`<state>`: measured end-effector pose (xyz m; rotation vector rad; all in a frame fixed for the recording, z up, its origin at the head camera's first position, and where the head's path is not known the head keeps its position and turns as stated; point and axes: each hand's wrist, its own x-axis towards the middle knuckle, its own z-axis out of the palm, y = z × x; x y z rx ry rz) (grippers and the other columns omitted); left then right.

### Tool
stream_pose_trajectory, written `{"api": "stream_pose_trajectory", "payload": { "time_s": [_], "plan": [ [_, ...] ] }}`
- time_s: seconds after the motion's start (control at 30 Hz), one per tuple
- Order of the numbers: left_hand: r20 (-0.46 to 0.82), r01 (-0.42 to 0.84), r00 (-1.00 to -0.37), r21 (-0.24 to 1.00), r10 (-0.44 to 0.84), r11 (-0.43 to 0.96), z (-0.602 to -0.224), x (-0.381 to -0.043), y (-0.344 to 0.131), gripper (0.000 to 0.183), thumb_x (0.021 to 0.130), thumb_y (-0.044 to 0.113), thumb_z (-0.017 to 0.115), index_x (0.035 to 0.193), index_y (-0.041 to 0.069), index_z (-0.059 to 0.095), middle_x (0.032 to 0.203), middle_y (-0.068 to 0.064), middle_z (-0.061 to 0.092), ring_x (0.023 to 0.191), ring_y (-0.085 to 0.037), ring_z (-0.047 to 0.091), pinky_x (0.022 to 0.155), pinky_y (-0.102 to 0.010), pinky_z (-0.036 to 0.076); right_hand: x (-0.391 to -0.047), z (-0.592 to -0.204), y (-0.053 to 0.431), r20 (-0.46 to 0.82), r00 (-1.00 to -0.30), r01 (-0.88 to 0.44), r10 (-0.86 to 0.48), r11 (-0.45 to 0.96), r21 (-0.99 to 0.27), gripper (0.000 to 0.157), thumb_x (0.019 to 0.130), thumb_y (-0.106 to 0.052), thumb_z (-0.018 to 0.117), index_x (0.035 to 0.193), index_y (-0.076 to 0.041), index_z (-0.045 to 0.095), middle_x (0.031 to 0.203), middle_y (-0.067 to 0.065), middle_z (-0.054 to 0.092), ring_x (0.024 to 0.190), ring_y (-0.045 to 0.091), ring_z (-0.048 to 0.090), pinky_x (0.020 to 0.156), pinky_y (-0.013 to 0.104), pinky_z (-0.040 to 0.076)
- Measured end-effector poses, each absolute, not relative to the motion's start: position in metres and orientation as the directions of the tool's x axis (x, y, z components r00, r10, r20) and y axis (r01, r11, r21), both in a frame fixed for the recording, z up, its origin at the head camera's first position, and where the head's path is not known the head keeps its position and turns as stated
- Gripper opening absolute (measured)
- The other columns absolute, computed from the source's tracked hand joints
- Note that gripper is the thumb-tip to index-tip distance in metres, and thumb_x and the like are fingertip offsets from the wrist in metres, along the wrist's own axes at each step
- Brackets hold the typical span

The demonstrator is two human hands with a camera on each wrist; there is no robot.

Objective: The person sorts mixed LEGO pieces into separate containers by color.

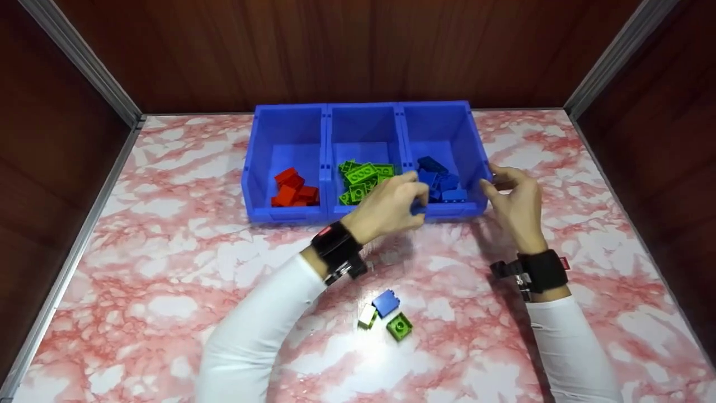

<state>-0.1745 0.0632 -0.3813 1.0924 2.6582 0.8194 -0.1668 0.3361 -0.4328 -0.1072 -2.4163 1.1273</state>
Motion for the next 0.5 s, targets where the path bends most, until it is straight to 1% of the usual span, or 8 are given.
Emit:
{"api": "stream_pose_trajectory", "payload": {
  "time_s": [0.23,0.4,0.5],
  "plan": [
    [0.145,0.661,-0.715,0.462,0.684,0.592,-0.379,-0.196,0.086,0.019,0.091,0.016,0.078,0.107,0.008,0.072,0.107,-0.004,0.062,0.088,-0.014,0.059,0.076,-0.020,0.057,-0.167,-0.432,0.335,0.378,-0.889,-0.122,0.259,0.662,-0.740,0.032,0.093,-0.008,0.077,0.124,-0.001,0.075,0.105,0.022,0.080,0.074,-0.014,0.058,0.069,0.006,0.046],
    [0.140,0.682,-0.708,0.393,0.693,0.617,-0.376,-0.205,0.096,0.021,0.092,0.018,0.078,0.108,0.008,0.072,0.109,-0.005,0.063,0.091,-0.015,0.059,0.080,-0.024,0.057,-0.167,-0.432,0.335,0.376,-0.889,-0.118,0.260,0.664,-0.738,0.032,0.093,-0.009,0.077,0.124,-0.001,0.075,0.106,0.022,0.080,0.074,-0.015,0.057,0.069,0.006,0.046],
    [0.126,0.689,-0.702,0.366,0.701,0.625,-0.373,-0.207,0.101,0.020,0.092,0.018,0.077,0.109,0.008,0.072,0.111,-0.005,0.063,0.093,-0.017,0.061,0.081,-0.025,0.058,-0.167,-0.432,0.334,0.372,-0.891,-0.118,0.259,0.661,-0.741,0.032,0.093,-0.009,0.077,0.124,-0.001,0.075,0.106,0.022,0.080,0.075,-0.015,0.057,0.069,0.006,0.046]
  ]
}}
